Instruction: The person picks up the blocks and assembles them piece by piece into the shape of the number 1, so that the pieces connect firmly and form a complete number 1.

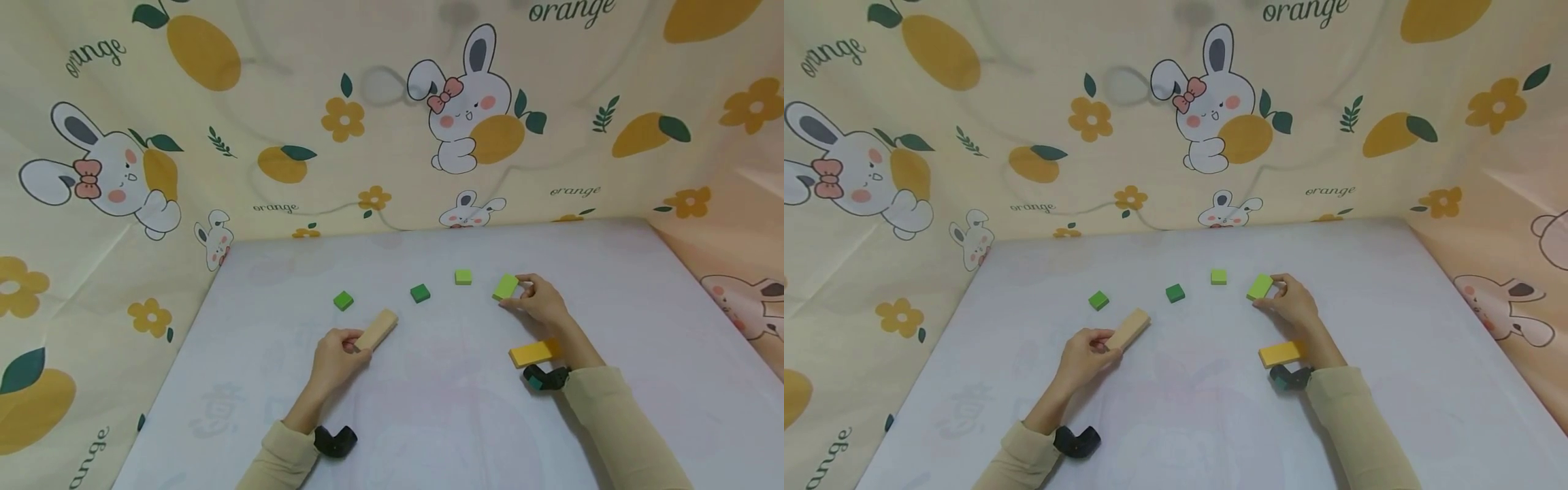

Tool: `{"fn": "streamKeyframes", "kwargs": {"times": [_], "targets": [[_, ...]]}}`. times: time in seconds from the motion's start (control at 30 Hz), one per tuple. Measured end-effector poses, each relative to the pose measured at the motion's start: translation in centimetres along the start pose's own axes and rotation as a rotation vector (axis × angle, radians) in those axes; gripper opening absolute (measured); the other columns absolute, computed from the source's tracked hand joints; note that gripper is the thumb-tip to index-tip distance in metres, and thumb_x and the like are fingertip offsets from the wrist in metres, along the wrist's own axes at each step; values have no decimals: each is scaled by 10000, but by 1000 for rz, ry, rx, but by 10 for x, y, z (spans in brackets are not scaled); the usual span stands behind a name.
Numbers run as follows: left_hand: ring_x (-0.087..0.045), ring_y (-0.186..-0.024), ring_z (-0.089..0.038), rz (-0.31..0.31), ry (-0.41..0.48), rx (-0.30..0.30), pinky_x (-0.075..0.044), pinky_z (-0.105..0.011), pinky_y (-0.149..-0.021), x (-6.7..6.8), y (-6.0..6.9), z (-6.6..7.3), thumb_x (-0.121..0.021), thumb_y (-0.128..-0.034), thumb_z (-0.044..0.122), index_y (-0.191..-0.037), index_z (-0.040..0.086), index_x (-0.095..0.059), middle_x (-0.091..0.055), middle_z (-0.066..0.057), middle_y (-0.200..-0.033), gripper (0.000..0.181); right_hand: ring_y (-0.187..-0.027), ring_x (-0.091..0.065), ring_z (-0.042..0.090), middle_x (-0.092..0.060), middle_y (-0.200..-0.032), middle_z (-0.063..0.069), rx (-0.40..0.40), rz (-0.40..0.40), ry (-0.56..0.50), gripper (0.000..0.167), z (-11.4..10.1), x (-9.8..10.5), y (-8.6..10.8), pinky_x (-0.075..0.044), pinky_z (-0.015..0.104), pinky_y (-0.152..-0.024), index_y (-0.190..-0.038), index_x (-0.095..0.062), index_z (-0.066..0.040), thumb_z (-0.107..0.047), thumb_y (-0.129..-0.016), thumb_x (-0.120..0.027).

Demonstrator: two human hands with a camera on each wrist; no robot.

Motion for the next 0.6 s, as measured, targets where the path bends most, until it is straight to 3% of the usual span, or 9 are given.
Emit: {"fn": "streamKeyframes", "kwargs": {"times": [0.6], "targets": [[-560,-774,-160,-57,39,-148,-433,-181,-687,-11,11,23,-785,-677,64,-987,6,-734,-638,-114,-840,320,-774,-405,178,-438,-837,45,3,-3,-16,781,1,-1,1,-334,287,-666,-1449,-342,13,-320,-854,-722]]}}
Point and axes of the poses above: each hand's wrist, its own y-axis away from the middle knuckle, its own x-axis out of the back of the hand, z = x × y, the point moved 9 cm from there along -y, towards the middle knuckle
